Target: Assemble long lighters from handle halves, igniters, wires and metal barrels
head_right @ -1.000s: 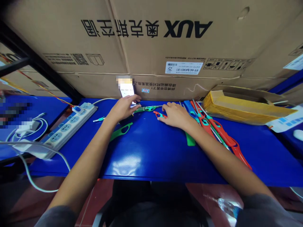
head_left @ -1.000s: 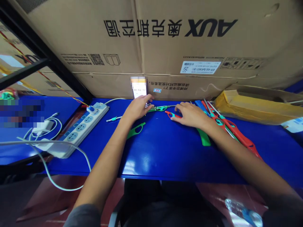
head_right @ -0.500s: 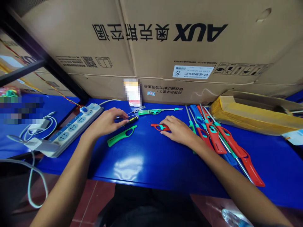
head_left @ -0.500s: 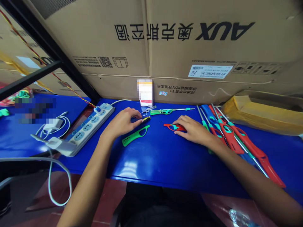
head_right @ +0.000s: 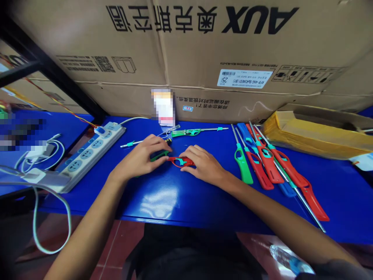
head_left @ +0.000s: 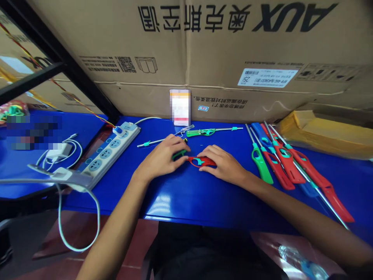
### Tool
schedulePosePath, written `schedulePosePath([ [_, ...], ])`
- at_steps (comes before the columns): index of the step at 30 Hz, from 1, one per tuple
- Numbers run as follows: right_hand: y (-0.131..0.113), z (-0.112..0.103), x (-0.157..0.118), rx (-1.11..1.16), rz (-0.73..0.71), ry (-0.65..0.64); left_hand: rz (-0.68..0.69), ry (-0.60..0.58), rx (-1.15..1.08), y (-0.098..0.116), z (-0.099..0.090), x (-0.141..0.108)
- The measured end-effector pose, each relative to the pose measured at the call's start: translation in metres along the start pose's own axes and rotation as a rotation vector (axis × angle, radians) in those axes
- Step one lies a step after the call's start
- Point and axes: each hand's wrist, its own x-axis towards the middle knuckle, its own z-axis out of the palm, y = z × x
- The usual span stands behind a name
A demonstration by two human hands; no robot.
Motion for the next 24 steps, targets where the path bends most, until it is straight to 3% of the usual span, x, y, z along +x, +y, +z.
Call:
schedulePosePath([
  [3,0.002,0.004,-0.004,0.003,-0.009,0.019,0.124,-0.099,0.015,0.014,0.013,0.008],
  [9,0.007,0.010,-0.007,0.043,0.016,0.054,0.142,-0.098,0.165,0.010,0.034,0.017],
  [18,0.007,-0.002,-0.009,0.095,0.022,0.014,0.126,-0.058,0.186,0.006,0.035,0.013],
  [24,0.011,0.006,-0.009,0.115,0.044,0.073,0.119,-0.020,0.204,0.009,0.033,0.012],
])
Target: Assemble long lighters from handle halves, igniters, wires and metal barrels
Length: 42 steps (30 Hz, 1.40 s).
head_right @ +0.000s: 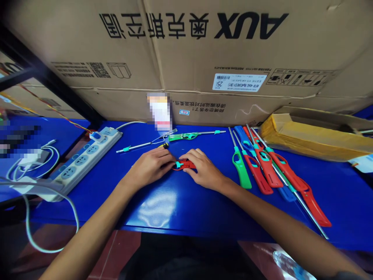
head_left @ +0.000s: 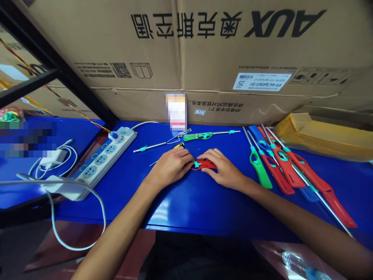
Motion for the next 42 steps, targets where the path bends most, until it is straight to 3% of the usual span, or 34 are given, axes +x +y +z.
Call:
schedulePosePath([
  [8,-0.002,0.004,-0.001,0.032,0.044,0.033,-0.210,0.041,-0.043,-0.008,0.006,0.003],
  [15,0.000,0.005,0.000,0.037,0.044,0.044,-0.158,0.023,-0.082,-0.003,0.010,0.010],
  [19,-0.004,0.003,0.000,0.025,0.034,0.044,-0.146,0.060,-0.096,-0.006,0.001,0.007],
  [23,-0.004,0.000,0.001,0.018,0.035,0.024,-0.361,0.217,0.028,-0.032,-0.019,-0.010],
  [25,-0.004,-0.002,0.001,0.008,0.020,-0.001,-0.492,0.240,0.136,-0.049,-0.025,-0.021],
  [30,-0.004,-0.009,0.002,-0.043,-0.006,-0.016,-0.618,0.035,0.185,-0.069,-0.022,-0.032],
  [38,-0.002,-0.031,0.000,-0.113,-0.096,-0.197,-0.651,-0.009,0.192,-0.058,-0.022,-0.024],
  [42,0.000,-0.039,-0.001,-0.156,-0.081,-0.210,-0.659,0.017,0.182,-0.054,-0.026,-0.026],
])
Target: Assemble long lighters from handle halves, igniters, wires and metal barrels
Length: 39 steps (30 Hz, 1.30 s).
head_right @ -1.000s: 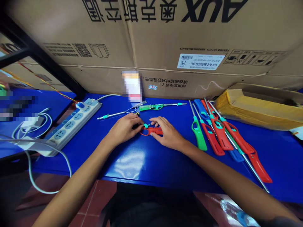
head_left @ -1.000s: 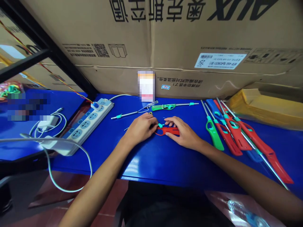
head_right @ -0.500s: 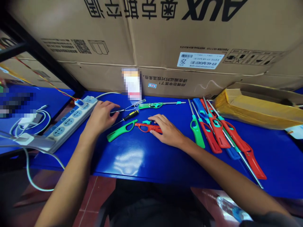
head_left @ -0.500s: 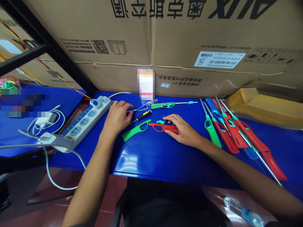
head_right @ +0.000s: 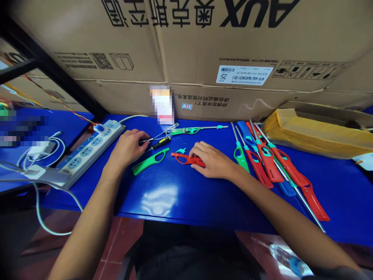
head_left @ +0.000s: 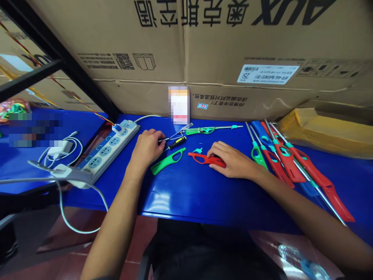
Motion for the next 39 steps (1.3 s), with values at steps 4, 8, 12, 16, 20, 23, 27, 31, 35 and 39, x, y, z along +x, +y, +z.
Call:
schedulePosePath([
  [4,0.005,0.000,0.000,-0.013,0.013,0.010,0.213,0.073,-0.178,0.009,-0.009,-0.006],
  [8,0.011,0.002,0.000,-0.034,0.065,0.060,0.313,-0.167,-0.284,0.019,-0.011,-0.007],
  [12,0.015,0.006,0.001,-0.045,0.119,0.119,0.311,-0.276,-0.177,0.024,-0.009,-0.007],
  [16,0.016,0.010,0.002,-0.079,0.138,0.144,0.295,-0.312,-0.145,0.030,-0.013,-0.010],
  [20,0.017,0.009,0.002,-0.089,0.159,0.154,0.280,-0.328,-0.135,0.035,-0.018,-0.012],
  [23,0.018,0.008,0.001,-0.089,0.153,0.156,0.289,-0.316,-0.138,0.035,-0.019,-0.013],
  [27,0.017,0.007,0.001,-0.049,0.135,0.132,0.311,-0.293,-0.180,0.035,-0.017,-0.013],
  [31,0.016,0.006,0.001,-0.006,0.116,0.080,0.335,-0.282,-0.214,0.037,-0.015,-0.014],
  [35,0.017,0.002,0.000,0.003,0.104,0.076,0.373,-0.212,-0.321,0.036,-0.016,-0.017],
  [39,0.008,0.002,0.000,0.028,0.010,0.037,0.388,-0.098,-0.511,0.039,-0.023,-0.012],
])
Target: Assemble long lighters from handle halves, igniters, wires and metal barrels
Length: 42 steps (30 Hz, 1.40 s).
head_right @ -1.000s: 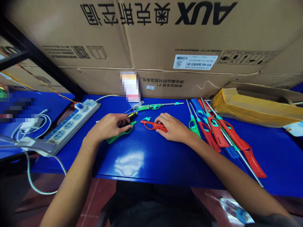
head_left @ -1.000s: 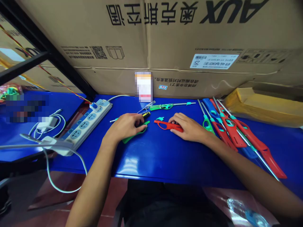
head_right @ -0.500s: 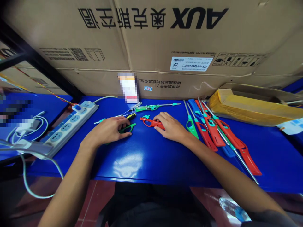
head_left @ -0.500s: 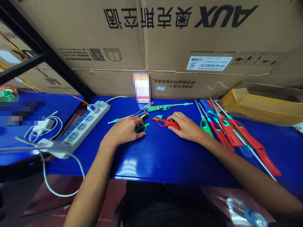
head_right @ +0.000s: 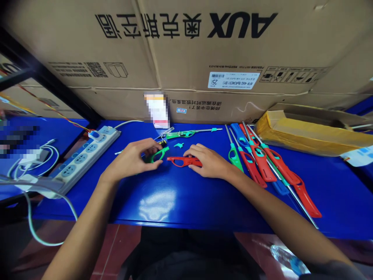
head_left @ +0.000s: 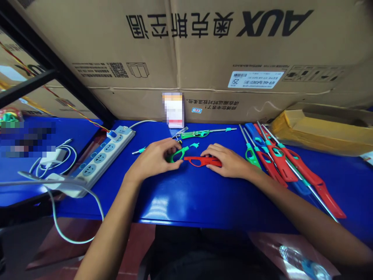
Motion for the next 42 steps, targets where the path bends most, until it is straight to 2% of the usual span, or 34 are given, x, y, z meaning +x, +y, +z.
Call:
schedulePosePath([
  [3,-0.013,0.008,-0.001,0.006,-0.089,-0.006,0.028,0.056,-0.019,0.009,0.005,0.025],
  [5,-0.021,0.014,-0.003,-0.008,-0.141,0.015,0.067,0.055,-0.019,0.017,0.018,0.051],
  [9,-0.029,0.024,-0.005,-0.104,-0.210,0.065,0.078,-0.015,-0.055,0.033,0.063,0.113],
  [12,-0.028,0.029,-0.006,-0.136,-0.247,0.102,0.092,-0.049,-0.035,0.043,0.095,0.148],
  [15,-0.025,0.034,-0.005,-0.135,-0.238,0.131,0.100,-0.104,-0.016,0.049,0.115,0.167],
  [18,-0.022,0.037,-0.005,-0.142,-0.219,0.136,0.116,-0.120,-0.030,0.051,0.119,0.170],
  [21,-0.020,0.036,-0.006,-0.141,-0.206,0.141,0.165,-0.036,-0.081,0.048,0.105,0.159],
  [25,-0.019,0.031,-0.004,-0.118,-0.148,0.150,0.191,0.048,-0.090,0.033,0.062,0.127],
  [27,-0.019,0.029,-0.002,-0.109,-0.119,0.153,0.134,0.088,-0.074,0.019,0.036,0.108],
  [30,-0.019,0.026,-0.001,-0.095,-0.089,0.142,-0.044,0.161,0.018,-0.012,-0.002,0.078],
  [33,-0.017,0.025,-0.001,-0.112,-0.047,0.129,-0.168,0.055,0.124,-0.045,-0.028,0.051],
  [37,-0.011,0.022,0.001,-0.140,-0.007,0.132,-0.223,-0.047,0.217,-0.072,-0.044,0.023],
  [39,-0.009,0.021,0.001,-0.134,-0.011,0.136,-0.226,-0.057,0.248,-0.072,-0.046,0.015],
  [42,-0.009,0.019,0.002,-0.124,-0.023,0.142,-0.193,-0.004,0.259,-0.062,-0.041,0.010],
])
